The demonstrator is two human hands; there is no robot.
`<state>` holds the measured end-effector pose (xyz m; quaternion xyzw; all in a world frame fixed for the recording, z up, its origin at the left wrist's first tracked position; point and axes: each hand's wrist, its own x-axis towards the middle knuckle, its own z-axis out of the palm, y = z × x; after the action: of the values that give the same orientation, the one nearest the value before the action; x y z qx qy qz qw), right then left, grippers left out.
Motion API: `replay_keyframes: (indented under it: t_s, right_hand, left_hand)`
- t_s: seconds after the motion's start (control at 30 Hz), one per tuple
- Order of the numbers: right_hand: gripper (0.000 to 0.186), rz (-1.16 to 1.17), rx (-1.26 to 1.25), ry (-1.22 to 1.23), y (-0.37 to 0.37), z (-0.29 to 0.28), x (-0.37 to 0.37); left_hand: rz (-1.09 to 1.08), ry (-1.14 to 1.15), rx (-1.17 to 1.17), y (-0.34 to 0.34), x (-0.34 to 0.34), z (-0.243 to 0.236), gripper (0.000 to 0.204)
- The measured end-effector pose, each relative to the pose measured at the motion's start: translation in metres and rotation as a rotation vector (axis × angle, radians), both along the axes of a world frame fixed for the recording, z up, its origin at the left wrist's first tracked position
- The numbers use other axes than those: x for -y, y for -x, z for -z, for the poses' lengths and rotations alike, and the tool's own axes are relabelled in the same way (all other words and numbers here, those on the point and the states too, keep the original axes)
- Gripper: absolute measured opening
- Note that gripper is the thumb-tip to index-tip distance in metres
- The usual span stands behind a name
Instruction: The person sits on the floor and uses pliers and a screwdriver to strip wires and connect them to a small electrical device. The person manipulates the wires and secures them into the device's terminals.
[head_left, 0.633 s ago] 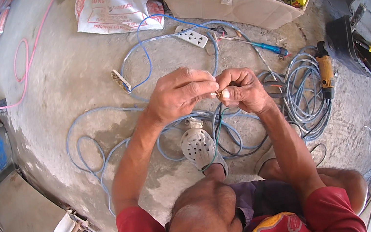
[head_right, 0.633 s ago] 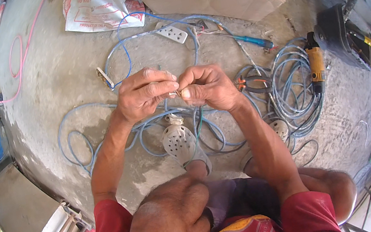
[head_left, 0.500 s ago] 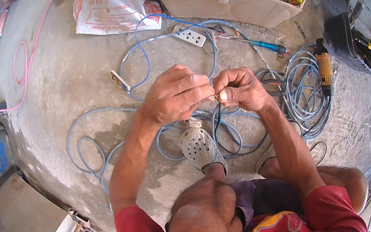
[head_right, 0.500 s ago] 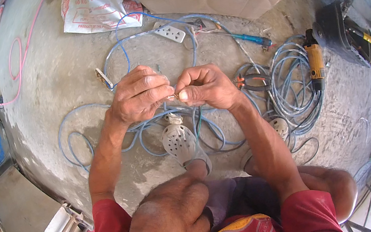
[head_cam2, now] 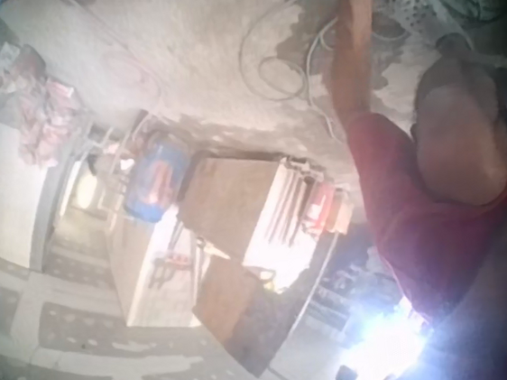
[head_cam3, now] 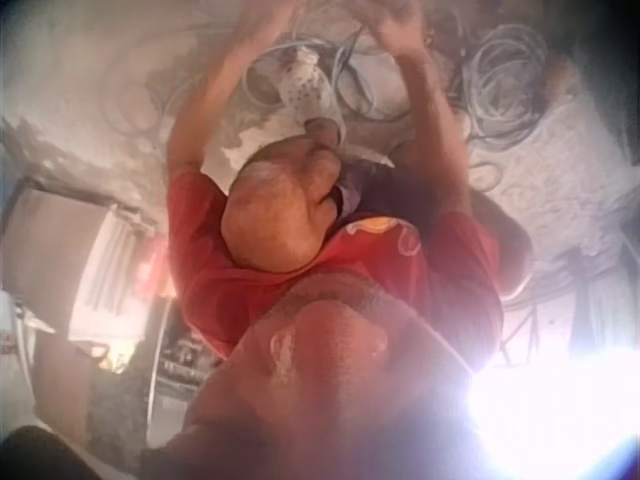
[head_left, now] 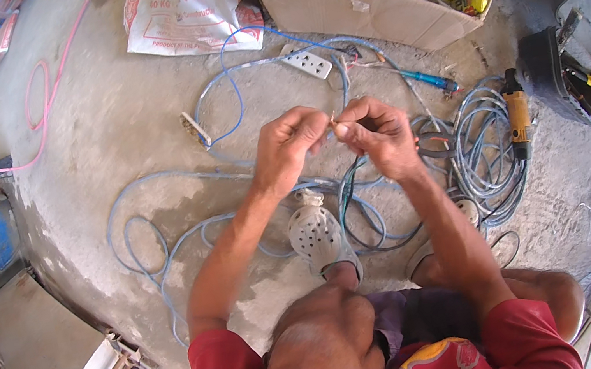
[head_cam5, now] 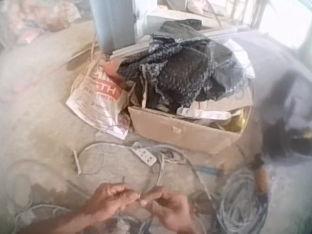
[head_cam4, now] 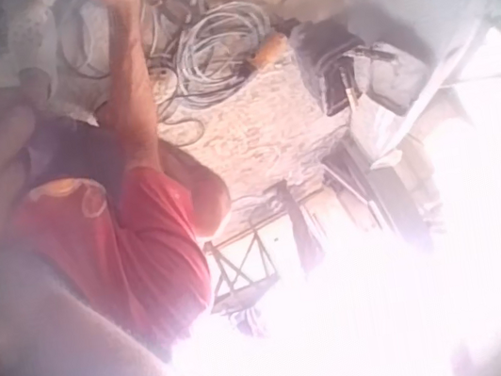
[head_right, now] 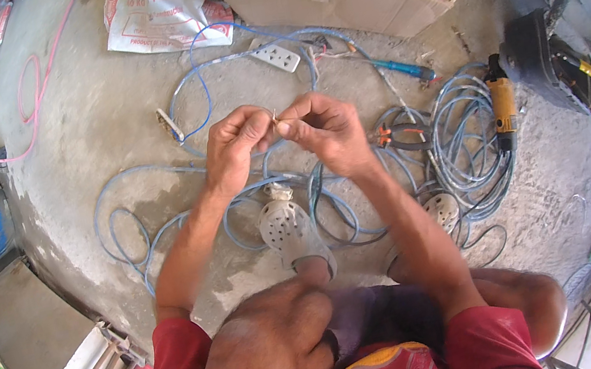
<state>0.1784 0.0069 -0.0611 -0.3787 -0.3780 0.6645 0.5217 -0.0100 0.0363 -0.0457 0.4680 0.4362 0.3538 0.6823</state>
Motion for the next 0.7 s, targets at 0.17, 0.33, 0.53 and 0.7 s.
replay_keyframes:
  t_s: [0.17, 0.33, 0.53, 0.7]
  right_hand:
    - [0.019, 0.309, -0.077, 0.088, 0.020, 0.013, -0.001]
    - [0.017, 0.400, 0.040, -0.022, 0.031, 0.007, 0.007]
    - [0.020, 0.451, 0.361, -0.259, 0.043, 0.007, 0.012]
    - [0.029, 0.301, 0.519, -0.295, 0.040, -0.006, 0.011]
  left_hand:
    - [-0.353, -0.008, 0.033, -0.032, 0.025, 0.008, 0.030]
    - [-0.438, 0.001, 0.123, -0.044, 0.028, 0.002, 0.026]
    - [-0.455, -0.053, 0.023, -0.045, 0.026, -0.001, 0.025]
    - [-0.529, -0.006, 0.147, -0.035, 0.017, 0.003, 0.027]
